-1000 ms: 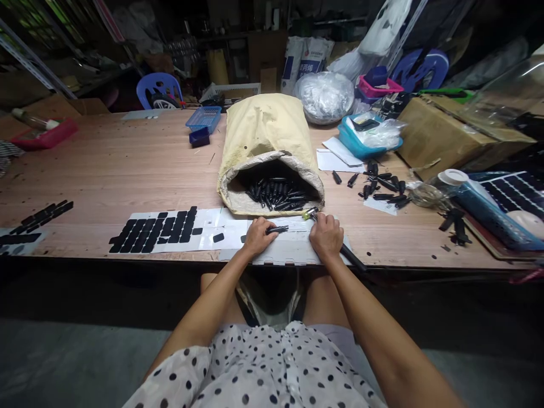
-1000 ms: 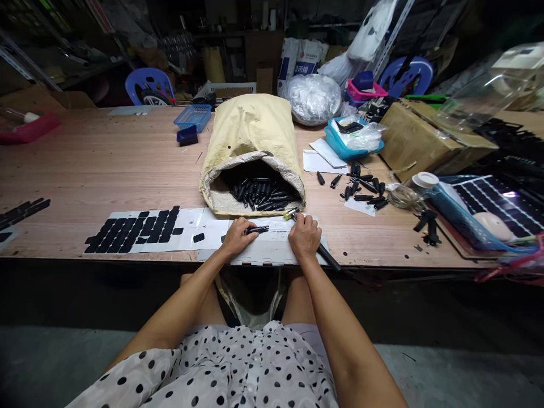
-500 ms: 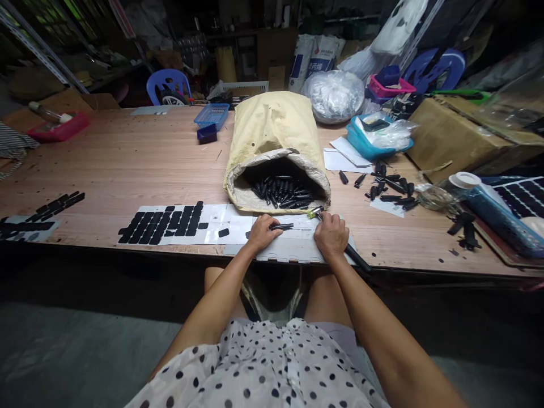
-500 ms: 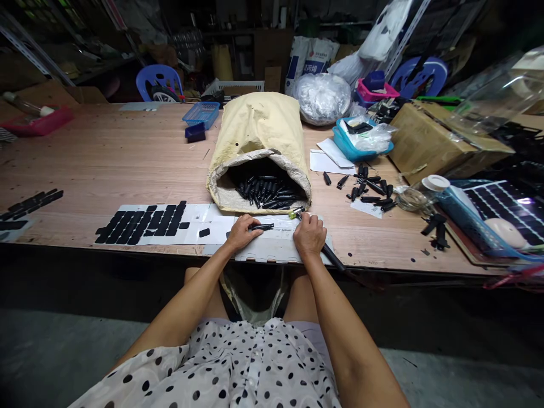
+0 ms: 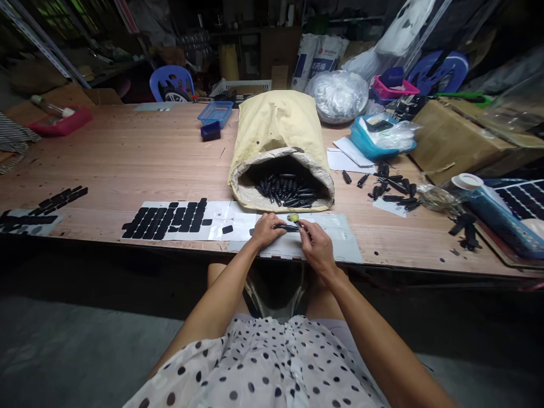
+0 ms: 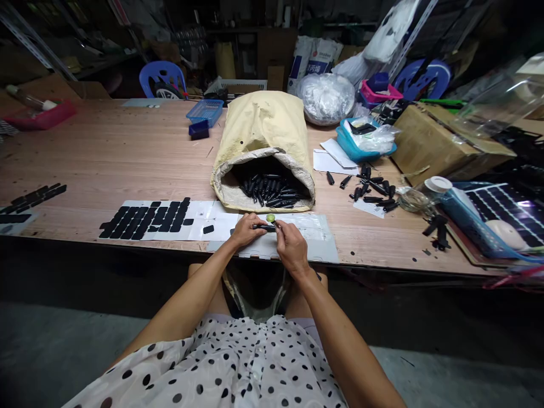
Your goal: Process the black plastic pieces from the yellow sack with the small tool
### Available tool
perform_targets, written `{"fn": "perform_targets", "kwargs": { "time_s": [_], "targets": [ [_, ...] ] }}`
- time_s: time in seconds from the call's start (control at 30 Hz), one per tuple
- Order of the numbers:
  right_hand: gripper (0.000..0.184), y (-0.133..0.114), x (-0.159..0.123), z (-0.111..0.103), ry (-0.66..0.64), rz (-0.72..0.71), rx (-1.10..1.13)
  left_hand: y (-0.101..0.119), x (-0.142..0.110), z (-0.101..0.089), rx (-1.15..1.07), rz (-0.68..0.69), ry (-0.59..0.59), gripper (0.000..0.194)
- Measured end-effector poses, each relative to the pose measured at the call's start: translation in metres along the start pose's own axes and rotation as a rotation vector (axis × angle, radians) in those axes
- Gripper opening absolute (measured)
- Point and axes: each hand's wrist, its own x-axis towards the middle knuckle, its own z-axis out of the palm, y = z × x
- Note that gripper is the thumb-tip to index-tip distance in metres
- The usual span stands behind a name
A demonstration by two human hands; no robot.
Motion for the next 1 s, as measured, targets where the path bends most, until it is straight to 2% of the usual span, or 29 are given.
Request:
{"fn": "perform_targets", "kwargs": {
  "time_s": [0.1, 0.3, 0.57, 0.67, 0.8, 0.9, 1.0],
  "targets": [
    [0.037, -0.009, -0.007, 0.006, -0.022, -0.019, 0.007, 0.000, 0.001, 0.001, 0.009, 0.008, -0.004, 0.022],
    [0.035, -0.006, -0.013, 0.010, -0.066, -0.022, -0.079, 0.003, 0.001, 0.003, 0.015, -0.002, 0.014, 0.017],
    [0.036, 0.002, -0.017, 0.002, -0.015, -0.009, -0.091, 0.000, 0.002, 0.006, 0.012, 0.005, 0.037, 0.020],
    [0.033, 0.008, -0.018, 0.000, -0.033, 0.005, -0.125, 0.000, 0.002, 0.006, 0.012, 0.001, 0.036, 0.020],
    [0.034, 0.019, -0.007, -0.008, 0.034, 0.053, -0.129, 0.002, 0.001, 0.006, 0.013, -0.002, 0.039, 0.019],
    [0.033, 0.035, 0.008, -0.016, 0.078, 0.120, -0.177, 0.003, 0.000, 0.006, 0.014, 0.007, 0.050, 0.019],
    [0.031, 0.055, 0.021, -0.018, 0.069, 0.188, -0.275, 0.004, -0.002, 0.006, 0.027, 0.011, 0.057, 0.018]
  ]
}}
